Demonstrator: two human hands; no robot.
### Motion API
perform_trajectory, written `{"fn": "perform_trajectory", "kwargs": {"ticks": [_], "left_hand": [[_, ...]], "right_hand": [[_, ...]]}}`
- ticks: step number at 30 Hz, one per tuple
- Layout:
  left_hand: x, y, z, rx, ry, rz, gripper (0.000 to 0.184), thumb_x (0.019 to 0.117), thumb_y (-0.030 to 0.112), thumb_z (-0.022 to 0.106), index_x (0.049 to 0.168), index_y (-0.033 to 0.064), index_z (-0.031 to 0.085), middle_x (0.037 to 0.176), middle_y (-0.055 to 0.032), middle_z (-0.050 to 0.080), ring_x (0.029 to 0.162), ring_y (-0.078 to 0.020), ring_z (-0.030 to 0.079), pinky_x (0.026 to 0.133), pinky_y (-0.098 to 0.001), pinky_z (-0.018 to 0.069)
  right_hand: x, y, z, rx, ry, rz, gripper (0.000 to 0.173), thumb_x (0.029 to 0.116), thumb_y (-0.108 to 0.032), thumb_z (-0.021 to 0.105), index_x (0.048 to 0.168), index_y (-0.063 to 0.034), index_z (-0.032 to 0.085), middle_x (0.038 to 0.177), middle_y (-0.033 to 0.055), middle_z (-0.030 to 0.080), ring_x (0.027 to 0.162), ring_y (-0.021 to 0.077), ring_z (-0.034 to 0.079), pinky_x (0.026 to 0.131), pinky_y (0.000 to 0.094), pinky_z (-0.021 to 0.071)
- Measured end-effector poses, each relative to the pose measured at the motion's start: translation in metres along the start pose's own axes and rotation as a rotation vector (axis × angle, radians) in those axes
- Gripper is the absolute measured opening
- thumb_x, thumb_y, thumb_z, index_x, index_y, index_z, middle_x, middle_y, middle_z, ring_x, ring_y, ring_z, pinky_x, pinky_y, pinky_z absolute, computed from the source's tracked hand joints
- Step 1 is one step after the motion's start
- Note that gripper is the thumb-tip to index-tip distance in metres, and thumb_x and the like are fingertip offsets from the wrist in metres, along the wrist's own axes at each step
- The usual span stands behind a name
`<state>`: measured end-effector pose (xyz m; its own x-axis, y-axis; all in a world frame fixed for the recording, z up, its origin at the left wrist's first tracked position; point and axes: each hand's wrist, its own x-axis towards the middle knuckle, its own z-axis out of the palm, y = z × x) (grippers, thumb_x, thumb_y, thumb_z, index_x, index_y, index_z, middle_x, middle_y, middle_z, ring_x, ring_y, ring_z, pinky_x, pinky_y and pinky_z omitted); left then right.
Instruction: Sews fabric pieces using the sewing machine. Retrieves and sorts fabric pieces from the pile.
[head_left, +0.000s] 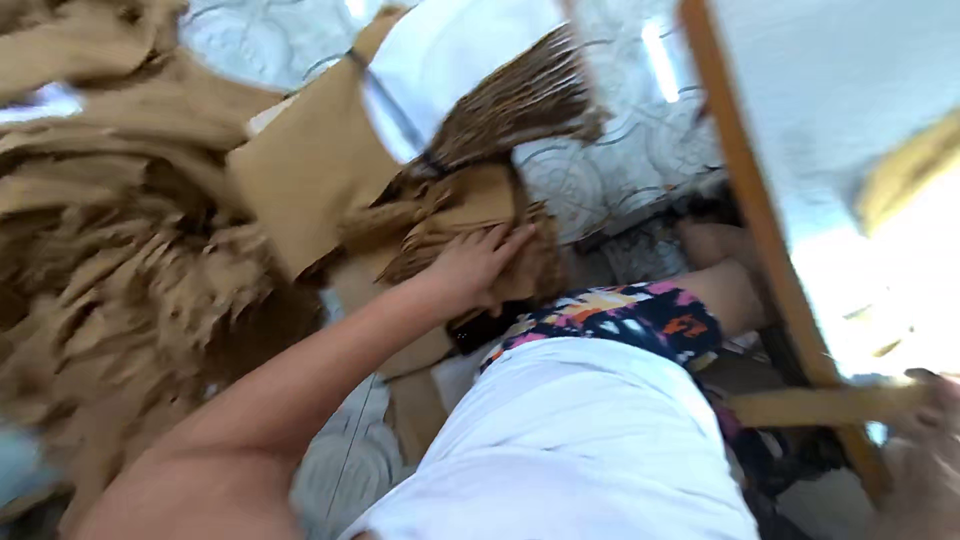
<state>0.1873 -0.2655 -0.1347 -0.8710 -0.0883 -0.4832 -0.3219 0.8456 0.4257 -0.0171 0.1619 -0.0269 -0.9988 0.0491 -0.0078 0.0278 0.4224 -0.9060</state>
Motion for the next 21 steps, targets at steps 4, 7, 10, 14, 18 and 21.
{"fn": "perform_trajectory", "kwargs": {"ticks": [4,7,10,14,18,21], "left_hand": [[0.003,0.043,-0.054,0.052,0.035,0.197,0.100,0.0787,0.031,0.090,0.161,0.0157,0.034,0.161,-0.0251,0.036,0.133,-0.0543,0.050,0.102,-0.0741,0.0410],[0.023,0.100,-0.086,-0.013,0.226,0.581,0.050,0.0933,0.026,0.072,0.140,0.0113,0.060,0.141,-0.0154,0.061,0.119,-0.0403,0.065,0.094,-0.0623,0.0543],[0.049,0.194,-0.092,-0.234,0.200,0.822,0.038,0.1009,0.037,0.063,0.132,0.0152,0.066,0.127,-0.0054,0.069,0.108,-0.0174,0.070,0.091,-0.0376,0.0602],[0.094,0.311,-0.063,-0.427,0.028,0.942,0.070,0.0906,0.040,0.077,0.146,0.0069,0.050,0.127,-0.0149,0.066,0.106,-0.0214,0.068,0.087,-0.0384,0.0590],[0.128,0.358,-0.048,-0.554,-0.013,0.995,0.053,0.0909,0.024,0.078,0.137,0.0046,0.060,0.099,-0.0068,0.074,0.087,-0.0101,0.070,0.081,-0.0272,0.0588],[0.136,0.366,-0.059,-0.727,-0.244,0.947,0.046,0.0923,0.013,0.075,0.135,0.0023,0.061,0.092,-0.0005,0.075,0.083,-0.0023,0.070,0.081,-0.0205,0.0590]], "right_hand": [[-0.004,-0.001,-0.009,0.123,-0.093,-0.053,0.023,0.0960,-0.005,0.059,0.118,-0.0125,0.060,0.086,-0.0127,0.071,0.072,0.0004,0.067,0.066,0.0207,0.0594],[-0.001,0.004,-0.012,0.198,-0.069,-0.019,0.035,0.0922,0.000,0.064,0.127,-0.0043,0.062,0.085,-0.0066,0.073,0.073,0.0032,0.069,0.068,0.0237,0.0610],[-0.001,-0.001,-0.009,0.206,-0.035,0.018,0.028,0.0890,-0.001,0.072,0.115,-0.0020,0.064,0.078,-0.0035,0.074,0.068,0.0042,0.070,0.065,0.0234,0.0604],[-0.008,-0.016,0.000,0.224,0.026,0.063,0.019,0.0880,-0.005,0.075,0.103,-0.0019,0.065,0.073,-0.0027,0.073,0.064,0.0033,0.069,0.063,0.0213,0.0594],[-0.015,-0.011,-0.001,0.194,0.111,-0.049,0.010,0.0974,-0.009,0.064,0.103,-0.0013,0.065,0.086,-0.0021,0.071,0.077,0.0002,0.068,0.070,0.0180,0.0580],[-0.024,-0.006,-0.010,0.324,0.037,-0.016,0.015,0.1012,-0.014,0.061,0.110,-0.0020,0.064,0.090,-0.0009,0.072,0.078,0.0037,0.069,0.070,0.0212,0.0598]]}}
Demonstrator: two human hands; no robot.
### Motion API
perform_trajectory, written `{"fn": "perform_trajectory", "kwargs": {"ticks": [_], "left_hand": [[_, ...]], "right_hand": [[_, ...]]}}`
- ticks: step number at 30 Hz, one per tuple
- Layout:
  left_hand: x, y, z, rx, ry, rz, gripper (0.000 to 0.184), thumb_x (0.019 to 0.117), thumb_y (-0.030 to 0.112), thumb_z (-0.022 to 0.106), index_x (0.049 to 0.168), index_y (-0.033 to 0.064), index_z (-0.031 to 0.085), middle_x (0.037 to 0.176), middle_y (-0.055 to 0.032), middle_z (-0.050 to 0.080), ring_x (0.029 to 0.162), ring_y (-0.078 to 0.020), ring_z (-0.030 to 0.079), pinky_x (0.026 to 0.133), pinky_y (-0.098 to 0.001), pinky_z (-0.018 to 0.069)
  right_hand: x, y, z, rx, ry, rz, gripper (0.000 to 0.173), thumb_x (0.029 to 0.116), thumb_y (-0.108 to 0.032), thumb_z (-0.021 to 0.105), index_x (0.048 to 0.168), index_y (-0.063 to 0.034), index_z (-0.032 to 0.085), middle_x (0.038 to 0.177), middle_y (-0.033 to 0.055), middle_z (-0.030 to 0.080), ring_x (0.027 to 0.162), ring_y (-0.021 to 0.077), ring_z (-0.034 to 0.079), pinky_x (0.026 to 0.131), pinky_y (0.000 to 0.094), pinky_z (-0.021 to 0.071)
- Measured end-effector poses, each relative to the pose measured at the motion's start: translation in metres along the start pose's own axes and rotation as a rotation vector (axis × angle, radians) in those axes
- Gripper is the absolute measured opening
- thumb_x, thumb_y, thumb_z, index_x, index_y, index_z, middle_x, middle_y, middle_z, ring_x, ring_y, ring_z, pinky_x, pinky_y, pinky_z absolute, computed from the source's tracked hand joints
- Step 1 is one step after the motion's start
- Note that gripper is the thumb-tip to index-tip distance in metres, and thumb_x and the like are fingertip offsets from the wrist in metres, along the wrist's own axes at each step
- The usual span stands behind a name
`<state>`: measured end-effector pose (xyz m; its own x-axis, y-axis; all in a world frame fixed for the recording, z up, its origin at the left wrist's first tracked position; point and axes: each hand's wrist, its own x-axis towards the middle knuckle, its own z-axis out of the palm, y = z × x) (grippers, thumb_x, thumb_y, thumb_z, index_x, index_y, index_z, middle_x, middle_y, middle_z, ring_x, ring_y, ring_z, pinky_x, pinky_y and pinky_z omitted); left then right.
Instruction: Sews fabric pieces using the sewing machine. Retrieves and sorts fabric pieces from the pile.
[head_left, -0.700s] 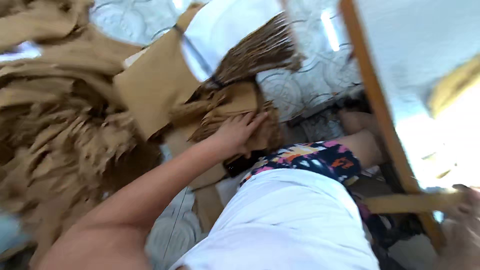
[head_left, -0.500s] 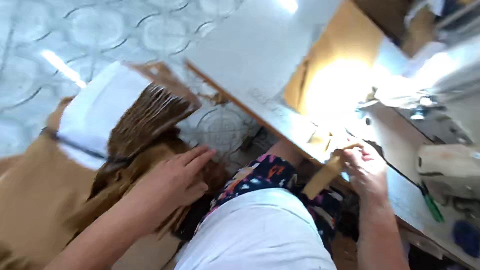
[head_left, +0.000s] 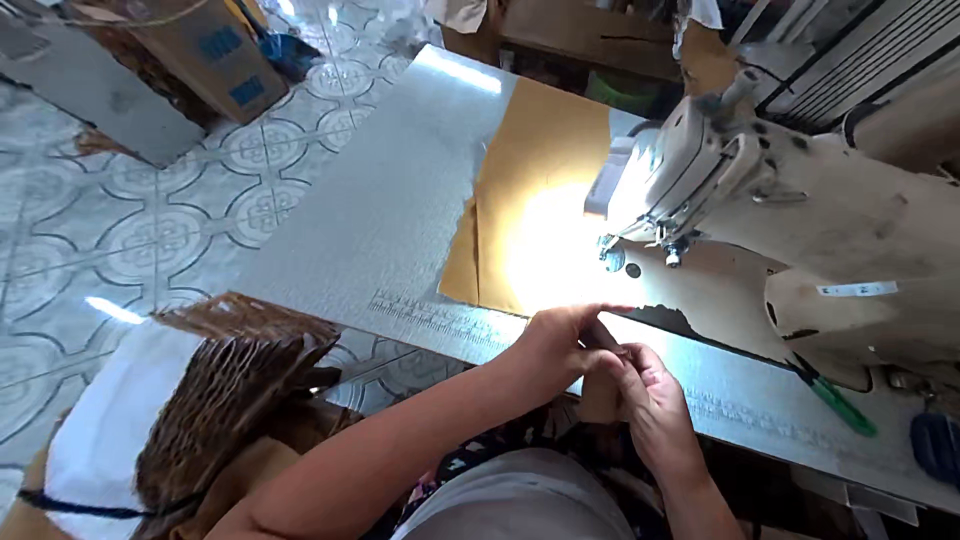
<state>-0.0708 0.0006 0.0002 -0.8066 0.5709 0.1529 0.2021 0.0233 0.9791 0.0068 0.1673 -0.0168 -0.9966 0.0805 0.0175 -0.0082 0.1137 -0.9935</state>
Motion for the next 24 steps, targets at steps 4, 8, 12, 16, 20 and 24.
{"fn": "perform_trajectory", "kwargs": {"ticks": [4,8,12,16,20,24], "left_hand": [[0.022,0.007,-0.032,0.096,0.056,-0.069,0.035,0.0882,0.003,0.076,0.123,0.0065,0.071,0.083,0.0037,0.075,0.075,0.0004,0.068,0.074,-0.0193,0.0576],[0.048,0.016,-0.048,0.088,0.003,-0.141,0.031,0.0819,-0.002,0.082,0.111,0.0047,0.072,0.078,0.0020,0.073,0.068,-0.0024,0.067,0.067,-0.0194,0.0582],[0.046,0.012,-0.038,0.079,-0.043,-0.129,0.016,0.0865,0.003,0.079,0.102,0.0037,0.073,0.080,0.0040,0.074,0.072,0.0010,0.068,0.072,-0.0179,0.0579],[0.057,-0.004,-0.054,0.327,0.041,-0.005,0.006,0.0918,0.008,0.074,0.098,0.0065,0.074,0.080,0.0032,0.071,0.070,-0.0002,0.064,0.067,-0.0192,0.0550],[0.081,-0.041,-0.082,0.735,-0.084,0.321,0.022,0.1026,0.017,0.058,0.115,0.0111,0.076,0.113,-0.0022,0.075,0.106,-0.0118,0.070,0.099,-0.0339,0.0538],[0.070,-0.050,-0.109,0.993,-0.062,0.119,0.032,0.1071,0.027,0.050,0.129,0.0179,0.072,0.130,-0.0073,0.070,0.135,-0.0314,0.056,0.118,-0.0684,0.0274]], "right_hand": [[-0.006,-0.013,-0.021,0.252,-0.161,0.175,0.010,0.0936,-0.001,0.067,0.102,-0.0066,0.065,0.083,-0.0005,0.073,0.064,0.0071,0.070,0.056,0.0241,0.0616],[0.007,-0.007,-0.020,0.157,-0.094,0.158,0.034,0.0927,-0.018,0.073,0.120,-0.0002,0.063,0.103,0.0044,0.072,0.088,0.0125,0.073,0.074,0.0285,0.0641],[0.010,-0.003,0.002,0.111,-0.115,0.055,0.042,0.0879,-0.019,0.079,0.118,0.0032,0.062,0.106,0.0065,0.074,0.095,0.0118,0.073,0.082,0.0268,0.0634],[0.014,-0.003,-0.004,0.006,-0.038,0.027,0.013,0.0914,-0.005,0.071,0.103,-0.0004,0.070,0.089,0.0021,0.076,0.080,0.0063,0.073,0.074,0.0230,0.0626],[0.034,-0.007,-0.066,-0.696,0.246,-0.180,0.021,0.0952,-0.017,0.067,0.108,-0.0033,0.075,0.096,0.0077,0.073,0.079,0.0097,0.069,0.071,0.0241,0.0591],[0.046,-0.013,-0.084,-1.237,0.306,-0.222,0.025,0.0970,-0.008,0.063,0.117,0.0000,0.075,0.100,0.0262,0.070,0.080,0.0404,0.071,0.065,0.0529,0.0588]]}}
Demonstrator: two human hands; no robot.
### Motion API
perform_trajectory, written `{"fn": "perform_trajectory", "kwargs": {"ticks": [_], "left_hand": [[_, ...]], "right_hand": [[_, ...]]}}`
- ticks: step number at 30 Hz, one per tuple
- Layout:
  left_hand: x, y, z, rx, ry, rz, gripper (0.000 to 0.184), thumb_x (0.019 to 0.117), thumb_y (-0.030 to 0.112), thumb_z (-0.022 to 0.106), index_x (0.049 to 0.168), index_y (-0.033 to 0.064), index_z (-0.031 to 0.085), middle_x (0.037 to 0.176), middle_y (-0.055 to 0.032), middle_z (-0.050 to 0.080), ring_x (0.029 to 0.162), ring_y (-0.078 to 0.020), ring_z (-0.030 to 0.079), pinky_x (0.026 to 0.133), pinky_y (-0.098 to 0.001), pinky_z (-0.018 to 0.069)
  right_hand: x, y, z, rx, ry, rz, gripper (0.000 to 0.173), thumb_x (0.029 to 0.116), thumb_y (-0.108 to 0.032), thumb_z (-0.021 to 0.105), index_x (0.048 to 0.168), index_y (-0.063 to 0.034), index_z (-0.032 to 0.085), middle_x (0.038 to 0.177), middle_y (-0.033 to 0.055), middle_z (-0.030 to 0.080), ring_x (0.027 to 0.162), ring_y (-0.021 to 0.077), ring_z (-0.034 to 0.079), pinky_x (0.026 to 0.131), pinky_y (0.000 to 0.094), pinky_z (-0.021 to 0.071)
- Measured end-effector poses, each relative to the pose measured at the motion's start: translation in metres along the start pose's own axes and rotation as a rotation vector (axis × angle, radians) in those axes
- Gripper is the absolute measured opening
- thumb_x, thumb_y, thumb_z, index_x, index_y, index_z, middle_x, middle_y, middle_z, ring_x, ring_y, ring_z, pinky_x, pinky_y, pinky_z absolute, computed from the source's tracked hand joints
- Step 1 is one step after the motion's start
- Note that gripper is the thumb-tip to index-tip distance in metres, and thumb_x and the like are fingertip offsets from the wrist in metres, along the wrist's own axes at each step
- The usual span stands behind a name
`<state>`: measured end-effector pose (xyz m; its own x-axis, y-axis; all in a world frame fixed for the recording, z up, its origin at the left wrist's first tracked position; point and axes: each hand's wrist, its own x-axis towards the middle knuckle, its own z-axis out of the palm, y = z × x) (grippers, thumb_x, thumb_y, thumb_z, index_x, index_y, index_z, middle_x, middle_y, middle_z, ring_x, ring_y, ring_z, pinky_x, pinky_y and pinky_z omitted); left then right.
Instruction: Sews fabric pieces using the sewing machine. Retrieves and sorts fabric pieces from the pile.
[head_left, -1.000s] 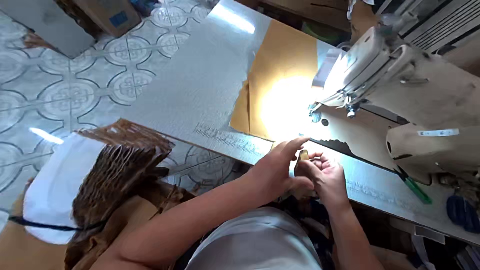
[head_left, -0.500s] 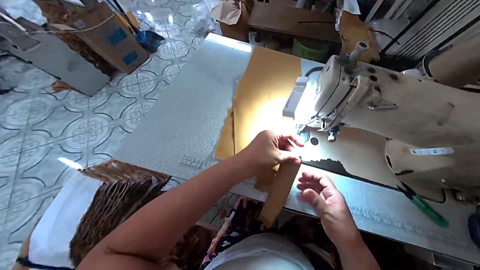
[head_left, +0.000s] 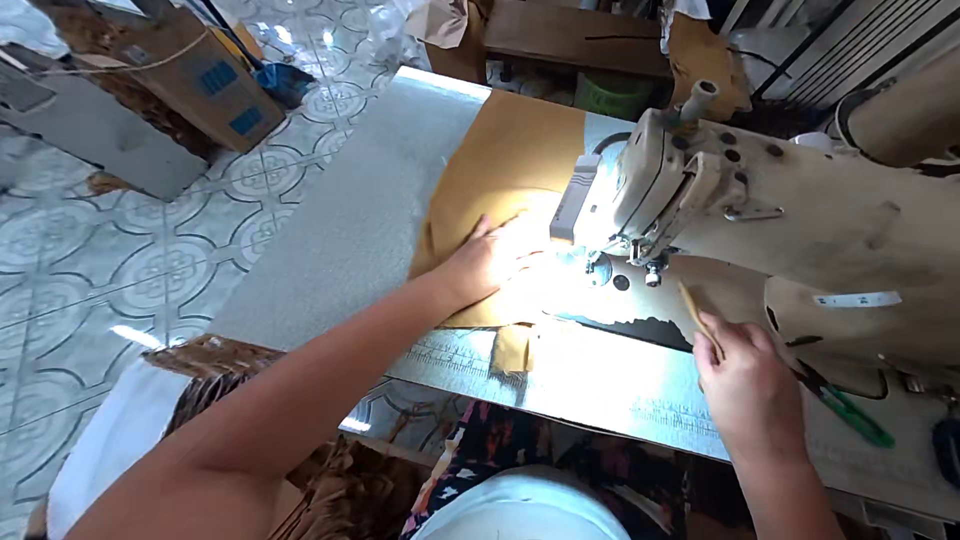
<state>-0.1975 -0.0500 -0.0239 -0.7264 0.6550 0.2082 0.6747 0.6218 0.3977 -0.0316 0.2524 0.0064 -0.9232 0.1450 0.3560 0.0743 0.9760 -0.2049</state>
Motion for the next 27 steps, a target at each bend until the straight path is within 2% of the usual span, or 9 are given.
{"fn": "perform_trajectory", "kwargs": {"ticks": [2,5,7,10,14,17,20,23,27], "left_hand": [[-0.014,-0.005,-0.010,0.043,-0.037,-0.110,0.034,0.1079,0.025,0.049,0.135,0.0177,0.067,0.144,-0.0038,0.062,0.147,-0.0322,0.043,0.118,-0.0713,0.0218],[-0.035,-0.007,-0.014,0.138,-0.094,0.002,0.049,0.1003,0.002,0.052,0.143,0.0233,0.061,0.156,-0.0027,0.051,0.151,-0.0371,0.035,0.112,-0.0775,0.0249],[-0.039,-0.003,-0.014,0.197,-0.090,0.168,0.051,0.0977,-0.001,0.053,0.140,0.0250,0.064,0.154,-0.0016,0.053,0.150,-0.0347,0.037,0.113,-0.0743,0.0295],[-0.034,-0.007,-0.019,0.283,-0.043,0.404,0.034,0.0999,0.000,0.053,0.120,0.0156,0.074,0.137,-0.0037,0.068,0.141,-0.0348,0.051,0.112,-0.0742,0.0309],[-0.032,-0.013,-0.015,0.320,0.131,0.537,0.023,0.1021,0.006,0.052,0.101,0.0111,0.074,0.114,-0.0066,0.075,0.123,-0.0324,0.065,0.112,-0.0685,0.0346],[-0.033,0.003,-0.006,0.369,0.214,0.535,0.024,0.1020,0.010,0.052,0.097,0.0141,0.075,0.112,-0.0046,0.076,0.118,-0.0288,0.068,0.113,-0.0656,0.0354],[-0.038,0.021,0.000,0.415,0.199,0.443,0.023,0.1011,0.009,0.054,0.102,0.0168,0.077,0.113,-0.0033,0.076,0.118,-0.0291,0.067,0.113,-0.0695,0.0303],[-0.041,0.033,0.001,0.479,0.137,0.371,0.026,0.1005,0.007,0.055,0.112,0.0177,0.075,0.115,-0.0049,0.074,0.121,-0.0311,0.066,0.111,-0.0750,0.0285],[-0.044,0.034,0.006,0.523,0.202,0.338,0.032,0.0969,0.002,0.058,0.117,0.0194,0.077,0.116,-0.0036,0.074,0.115,-0.0299,0.066,0.110,-0.0776,0.0221]], "right_hand": [[-0.005,-0.013,0.008,-0.042,-0.098,-0.075,0.026,0.0962,-0.006,0.063,0.119,-0.0011,0.074,0.098,0.0245,0.070,0.076,0.0391,0.072,0.062,0.0513,0.0597],[-0.017,-0.041,0.011,0.039,-0.323,-0.138,0.032,0.0975,-0.016,0.060,0.125,-0.0028,0.072,0.105,0.0210,0.069,0.077,0.0329,0.073,0.064,0.0457,0.0607],[-0.016,-0.054,0.001,0.069,-0.485,-0.177,0.036,0.1015,-0.017,0.055,0.132,-0.0033,0.068,0.116,0.0196,0.068,0.091,0.0298,0.073,0.075,0.0413,0.0615],[-0.011,-0.057,-0.003,0.057,-0.616,-0.202,0.037,0.1023,-0.011,0.056,0.139,-0.0049,0.063,0.123,0.0192,0.067,0.104,0.0302,0.071,0.087,0.0401,0.0594],[-0.020,-0.049,0.011,0.104,-0.398,-0.260,0.034,0.0957,-0.021,0.069,0.126,-0.0071,0.073,0.117,0.0178,0.068,0.092,0.0313,0.073,0.074,0.0423,0.0613],[-0.028,-0.046,0.025,0.113,-0.227,-0.380,0.039,0.0970,-0.041,0.063,0.120,-0.0111,0.076,0.130,0.0108,0.069,0.108,0.0331,0.069,0.080,0.0475,0.0587],[-0.039,-0.049,0.034,0.108,-0.165,-0.399,0.043,0.1012,-0.047,0.054,0.119,-0.0149,0.076,0.130,0.0034,0.071,0.118,0.0296,0.067,0.090,0.0503,0.0553],[-0.049,-0.052,0.040,0.117,-0.109,-0.392,0.043,0.1022,-0.047,0.052,0.121,-0.0158,0.076,0.131,0.0029,0.071,0.120,0.0288,0.067,0.095,0.0512,0.0523],[-0.055,-0.056,0.046,0.130,-0.065,-0.368,0.044,0.1029,-0.046,0.050,0.121,-0.0151,0.076,0.130,0.0037,0.072,0.121,0.0296,0.066,0.101,0.0542,0.0491]]}}
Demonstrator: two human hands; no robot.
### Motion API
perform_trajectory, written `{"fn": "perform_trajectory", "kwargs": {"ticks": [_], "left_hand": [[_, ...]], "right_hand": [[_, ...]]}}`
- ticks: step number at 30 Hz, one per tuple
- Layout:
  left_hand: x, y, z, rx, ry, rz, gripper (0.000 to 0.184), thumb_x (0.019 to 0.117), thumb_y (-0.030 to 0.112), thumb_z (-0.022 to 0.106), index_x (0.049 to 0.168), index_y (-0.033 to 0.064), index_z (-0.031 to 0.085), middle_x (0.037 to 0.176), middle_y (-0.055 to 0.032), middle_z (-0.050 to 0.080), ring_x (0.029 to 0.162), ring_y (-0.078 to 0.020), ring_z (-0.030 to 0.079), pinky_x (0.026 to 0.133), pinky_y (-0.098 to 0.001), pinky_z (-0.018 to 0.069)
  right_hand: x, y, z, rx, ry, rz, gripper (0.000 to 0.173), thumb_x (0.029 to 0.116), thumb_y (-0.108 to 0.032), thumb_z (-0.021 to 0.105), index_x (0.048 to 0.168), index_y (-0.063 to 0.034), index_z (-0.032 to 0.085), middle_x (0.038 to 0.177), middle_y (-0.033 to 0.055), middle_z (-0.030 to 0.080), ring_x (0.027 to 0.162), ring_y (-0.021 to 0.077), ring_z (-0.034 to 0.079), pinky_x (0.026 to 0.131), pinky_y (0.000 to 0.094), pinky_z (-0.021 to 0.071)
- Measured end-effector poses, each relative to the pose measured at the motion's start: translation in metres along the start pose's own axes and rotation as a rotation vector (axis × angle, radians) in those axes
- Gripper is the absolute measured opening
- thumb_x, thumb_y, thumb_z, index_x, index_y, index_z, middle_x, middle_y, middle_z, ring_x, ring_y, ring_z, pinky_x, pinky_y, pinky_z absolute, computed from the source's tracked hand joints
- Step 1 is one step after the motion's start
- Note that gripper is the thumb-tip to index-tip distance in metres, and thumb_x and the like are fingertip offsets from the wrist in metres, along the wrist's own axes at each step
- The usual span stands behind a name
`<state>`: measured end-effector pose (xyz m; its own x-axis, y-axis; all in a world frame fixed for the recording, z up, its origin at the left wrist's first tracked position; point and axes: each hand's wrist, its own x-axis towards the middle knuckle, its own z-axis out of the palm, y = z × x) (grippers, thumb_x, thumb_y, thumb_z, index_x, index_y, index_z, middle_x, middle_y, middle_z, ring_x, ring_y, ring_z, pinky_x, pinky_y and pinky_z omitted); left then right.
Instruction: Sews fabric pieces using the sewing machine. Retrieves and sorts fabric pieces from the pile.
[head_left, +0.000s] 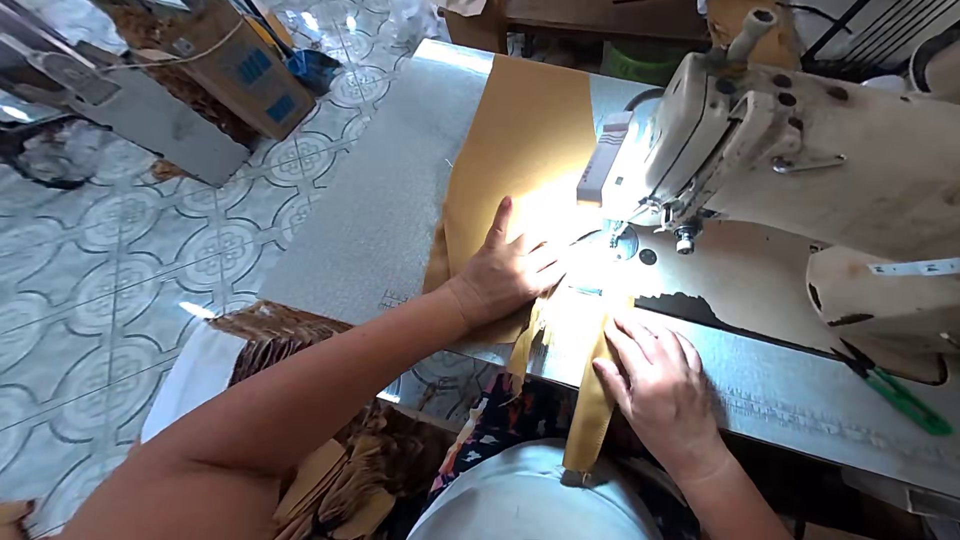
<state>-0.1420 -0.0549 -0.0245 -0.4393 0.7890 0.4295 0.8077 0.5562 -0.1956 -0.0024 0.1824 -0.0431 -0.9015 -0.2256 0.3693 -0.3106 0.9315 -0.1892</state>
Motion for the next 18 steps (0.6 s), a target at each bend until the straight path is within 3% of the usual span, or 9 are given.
{"fn": "perform_trajectory", "kwargs": {"ticks": [5,8,11,15,18], "left_hand": [[0.013,0.013,-0.016,-0.157,0.049,-0.164,0.032,0.0972,0.007,0.059,0.119,0.0222,0.077,0.113,-0.0041,0.075,0.115,-0.0348,0.067,0.107,-0.0848,0.0149],[0.018,0.025,-0.010,-0.155,0.050,-0.163,0.029,0.0974,0.008,0.060,0.117,0.0226,0.077,0.111,-0.0038,0.075,0.116,-0.0332,0.067,0.106,-0.0852,0.0167],[0.017,0.033,0.006,-0.131,0.008,-0.124,0.035,0.0920,0.002,0.064,0.116,0.0232,0.077,0.111,-0.0032,0.074,0.118,-0.0325,0.066,0.105,-0.0850,0.0188],[0.016,0.034,0.009,-0.129,0.014,-0.117,0.038,0.0925,0.002,0.063,0.118,0.0256,0.077,0.112,-0.0024,0.075,0.121,-0.0323,0.065,0.104,-0.0850,0.0187],[0.016,0.039,0.006,-0.108,0.013,-0.116,0.035,0.0933,0.003,0.064,0.116,0.0260,0.078,0.111,-0.0016,0.075,0.120,-0.0315,0.065,0.105,-0.0853,0.0177]], "right_hand": [[0.018,-0.012,0.007,0.018,-0.018,-0.005,0.041,0.1029,-0.044,0.052,0.123,-0.0155,0.075,0.132,0.0039,0.071,0.123,0.0300,0.065,0.105,0.0603,0.0459],[0.037,-0.016,0.019,0.031,0.014,-0.004,0.029,0.0991,-0.028,0.058,0.111,-0.0094,0.077,0.131,0.0091,0.071,0.120,0.0340,0.067,0.100,0.0658,0.0459],[0.037,-0.016,0.029,0.034,0.090,0.004,0.028,0.0999,-0.024,0.056,0.107,-0.0098,0.078,0.124,0.0109,0.073,0.115,0.0334,0.069,0.099,0.0586,0.0511],[0.025,-0.016,0.028,0.055,0.150,0.012,0.027,0.0991,-0.024,0.058,0.107,-0.0105,0.079,0.118,0.0078,0.076,0.114,0.0274,0.070,0.100,0.0491,0.0533],[0.025,-0.017,0.029,0.050,0.153,0.022,0.025,0.0988,-0.022,0.058,0.105,-0.0110,0.079,0.117,0.0072,0.076,0.113,0.0273,0.071,0.100,0.0488,0.0534]]}}
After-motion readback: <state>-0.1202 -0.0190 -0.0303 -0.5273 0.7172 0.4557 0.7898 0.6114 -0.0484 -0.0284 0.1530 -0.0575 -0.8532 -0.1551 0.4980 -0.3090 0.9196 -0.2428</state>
